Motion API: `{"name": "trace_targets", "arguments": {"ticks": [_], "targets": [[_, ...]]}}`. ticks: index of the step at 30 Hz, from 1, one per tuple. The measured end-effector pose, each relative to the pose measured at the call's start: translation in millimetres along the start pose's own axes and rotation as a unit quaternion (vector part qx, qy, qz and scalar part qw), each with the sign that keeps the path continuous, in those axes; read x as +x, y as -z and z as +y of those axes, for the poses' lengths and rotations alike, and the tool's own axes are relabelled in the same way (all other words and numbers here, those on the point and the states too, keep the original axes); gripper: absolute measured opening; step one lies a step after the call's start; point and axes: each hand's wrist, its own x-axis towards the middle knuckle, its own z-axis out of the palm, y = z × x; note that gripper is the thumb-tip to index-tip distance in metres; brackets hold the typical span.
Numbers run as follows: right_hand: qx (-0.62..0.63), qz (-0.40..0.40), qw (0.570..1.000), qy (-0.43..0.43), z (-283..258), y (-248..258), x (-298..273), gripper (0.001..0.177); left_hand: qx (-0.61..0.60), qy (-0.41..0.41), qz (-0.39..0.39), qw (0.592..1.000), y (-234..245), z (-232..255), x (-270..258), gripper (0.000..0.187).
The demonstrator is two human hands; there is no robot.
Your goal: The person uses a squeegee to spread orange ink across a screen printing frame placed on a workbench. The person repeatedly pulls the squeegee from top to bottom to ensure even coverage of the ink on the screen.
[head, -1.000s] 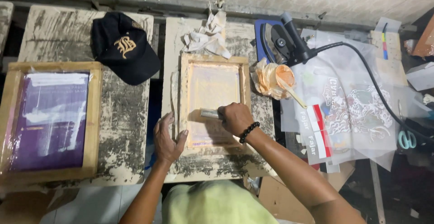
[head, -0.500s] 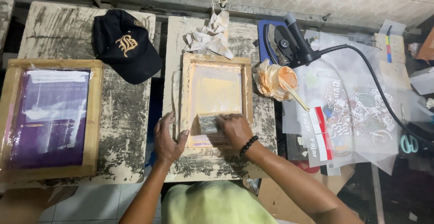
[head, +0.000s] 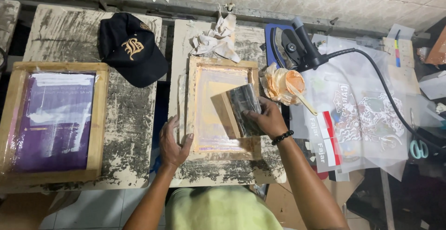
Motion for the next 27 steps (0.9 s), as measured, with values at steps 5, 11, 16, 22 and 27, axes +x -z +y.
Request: {"name": "trace_targets", "arguments": {"ticks": [5,11,16,22,27], "targets": [[0.204,0.049,0.973,-0.102,4.3,-0.1,-10.9,0.033,-0.027,0.0,0.033,0.999,1.7,-6.5,1.5,0.073],[0.356,0.089,0.917,-0.158,100.5,-19.7,10.8,0.03,-0.003,-0.019,0.079,0.997,30.8,51.9,-8.2,0.06],[0.452,0.022,0.852,-0.263,27.9,-38.0,-23.3,0.018,-0.085,0.18,-0.174,0.964,9.7,136.6,-42.1,0.054],[0.612,0.037,0.765,-0.2,50.9,-55.3,-51.8,0.014,-0.168,0.338,-0.354,0.855,-12.5,173.7,-28.5,0.068],[0.606,0.1,0.77,-0.173,61.4,-19.3,-55.5,0.015,-0.15,0.282,-0.454,0.832,-11.8,191.2,-29.1,0.079]]}}
